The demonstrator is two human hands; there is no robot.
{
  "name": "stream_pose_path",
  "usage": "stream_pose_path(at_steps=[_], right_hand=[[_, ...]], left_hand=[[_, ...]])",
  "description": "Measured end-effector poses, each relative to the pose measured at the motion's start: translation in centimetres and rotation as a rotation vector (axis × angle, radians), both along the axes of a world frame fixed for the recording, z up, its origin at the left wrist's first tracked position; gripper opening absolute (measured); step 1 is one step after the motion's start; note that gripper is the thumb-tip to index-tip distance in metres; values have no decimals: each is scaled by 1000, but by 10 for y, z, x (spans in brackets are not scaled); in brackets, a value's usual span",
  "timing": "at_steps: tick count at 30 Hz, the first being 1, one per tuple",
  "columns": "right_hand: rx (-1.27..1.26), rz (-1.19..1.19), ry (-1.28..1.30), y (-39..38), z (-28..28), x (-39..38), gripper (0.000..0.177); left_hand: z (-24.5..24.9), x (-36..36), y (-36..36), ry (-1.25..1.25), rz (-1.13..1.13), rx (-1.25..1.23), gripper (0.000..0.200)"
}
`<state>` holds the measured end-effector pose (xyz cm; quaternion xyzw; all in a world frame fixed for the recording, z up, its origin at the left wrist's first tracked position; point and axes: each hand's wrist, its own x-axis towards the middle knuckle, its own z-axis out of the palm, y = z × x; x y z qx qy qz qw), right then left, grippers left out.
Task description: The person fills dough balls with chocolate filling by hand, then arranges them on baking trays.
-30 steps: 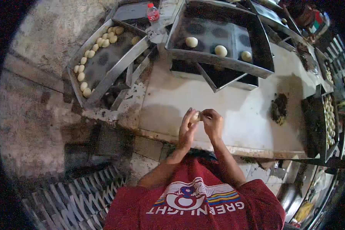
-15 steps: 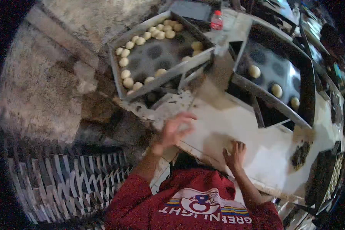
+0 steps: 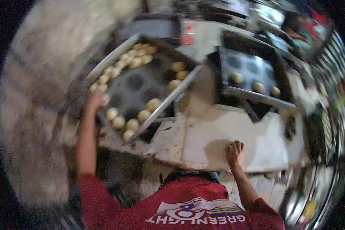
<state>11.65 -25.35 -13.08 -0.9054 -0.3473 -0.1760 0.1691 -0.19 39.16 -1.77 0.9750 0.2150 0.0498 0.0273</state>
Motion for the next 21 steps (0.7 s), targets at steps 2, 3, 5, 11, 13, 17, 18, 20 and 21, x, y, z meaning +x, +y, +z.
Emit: stream_pose_path(at_steps=[2,3,5,11,13,17,18,20,21], right_hand=[[-32,-219,-74,-23,-12,8,16],[-42,-326,-122,-35,-18,16,18],[62,-490,31,-25,-16,32,19],[63,-401,211,19,-13,19,26],[79,-379,267,12,-11,7,29],[-236,-37,647,-11,-17,0,37],[-246,152,799,-16,-5,5,39],[-272,366,928,-22,42,26,41],[-166,564,1050,-23,75,50,43]], left_hand=[[-21,7,31,333,30,62,53],[-11,8,19,174,85,-47,48],[4,7,0,132,38,-38,32],[2,10,6,-455,57,-714,31],[37,-2,-13,-765,64,-1203,34],[68,-50,-25,-648,99,-517,41],[92,-58,-56,-391,348,-183,44],[108,-75,-92,16,719,318,49],[106,-85,-101,169,848,471,50]])
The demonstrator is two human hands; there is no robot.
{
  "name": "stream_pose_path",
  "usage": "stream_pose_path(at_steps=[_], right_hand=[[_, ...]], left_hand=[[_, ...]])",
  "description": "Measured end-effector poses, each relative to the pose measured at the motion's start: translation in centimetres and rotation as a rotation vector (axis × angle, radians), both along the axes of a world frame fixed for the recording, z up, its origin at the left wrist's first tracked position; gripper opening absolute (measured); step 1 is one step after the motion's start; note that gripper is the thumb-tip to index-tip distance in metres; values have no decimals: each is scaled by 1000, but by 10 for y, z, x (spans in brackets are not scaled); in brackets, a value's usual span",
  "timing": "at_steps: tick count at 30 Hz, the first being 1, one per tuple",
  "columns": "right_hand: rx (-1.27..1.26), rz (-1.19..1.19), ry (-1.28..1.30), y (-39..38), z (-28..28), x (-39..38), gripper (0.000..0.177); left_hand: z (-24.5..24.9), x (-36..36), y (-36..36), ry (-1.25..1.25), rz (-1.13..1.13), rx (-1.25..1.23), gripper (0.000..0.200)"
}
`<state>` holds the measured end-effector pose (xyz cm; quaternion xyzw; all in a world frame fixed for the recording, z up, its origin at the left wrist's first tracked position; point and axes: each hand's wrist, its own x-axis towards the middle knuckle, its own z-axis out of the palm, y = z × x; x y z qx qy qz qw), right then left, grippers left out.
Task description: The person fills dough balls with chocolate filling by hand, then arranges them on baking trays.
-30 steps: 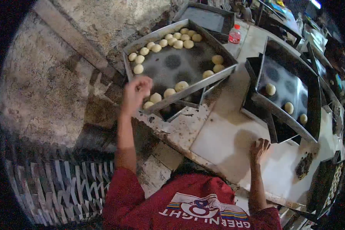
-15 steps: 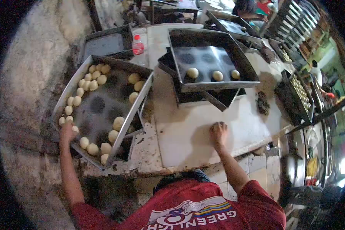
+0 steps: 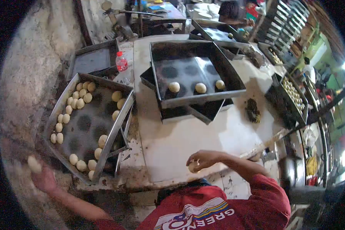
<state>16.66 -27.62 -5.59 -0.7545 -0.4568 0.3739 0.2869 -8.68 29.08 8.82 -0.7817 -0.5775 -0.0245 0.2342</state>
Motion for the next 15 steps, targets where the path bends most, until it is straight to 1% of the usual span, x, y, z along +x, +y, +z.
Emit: stream_pose_path(at_steps=[1,2,4,5,6,7,8,9,10,11,13,15], right_hand=[[136,116,179,0,33,27,44],[221,136,207,-3,68,55,44],[305,-120,-198,-4,121,119,45],[319,-270,-399,3,131,159,45],[535,-233,-588,7,133,205,39],[504,-370,-718,17,127,250,30],[467,-509,-846,31,117,287,23],[475,-559,-875,38,105,310,23],[483,-610,-903,45,94,331,25],[418,-622,-925,53,80,346,26],[226,-570,-948,64,53,350,29],[93,-521,-969,66,46,348,31]], left_hand=[[-20,-28,14,463,103,440,52],[-39,-57,23,943,201,874,53],[-58,-70,-10,1446,317,1296,54],[-67,-58,-53,1773,752,1316,54],[-89,-57,-79,1831,884,1229,54],[-112,-56,-104,1885,1006,1129,54],[-134,-48,-126,1870,944,1174,54],[-148,-36,-154,1854,880,1216,54],[-166,-22,-191,2044,869,1307,54],[-177,-2,-233,2222,850,1416,53],[-164,46,-326,2319,705,1438,51],[-153,87,-395,2519,404,1489,47]])
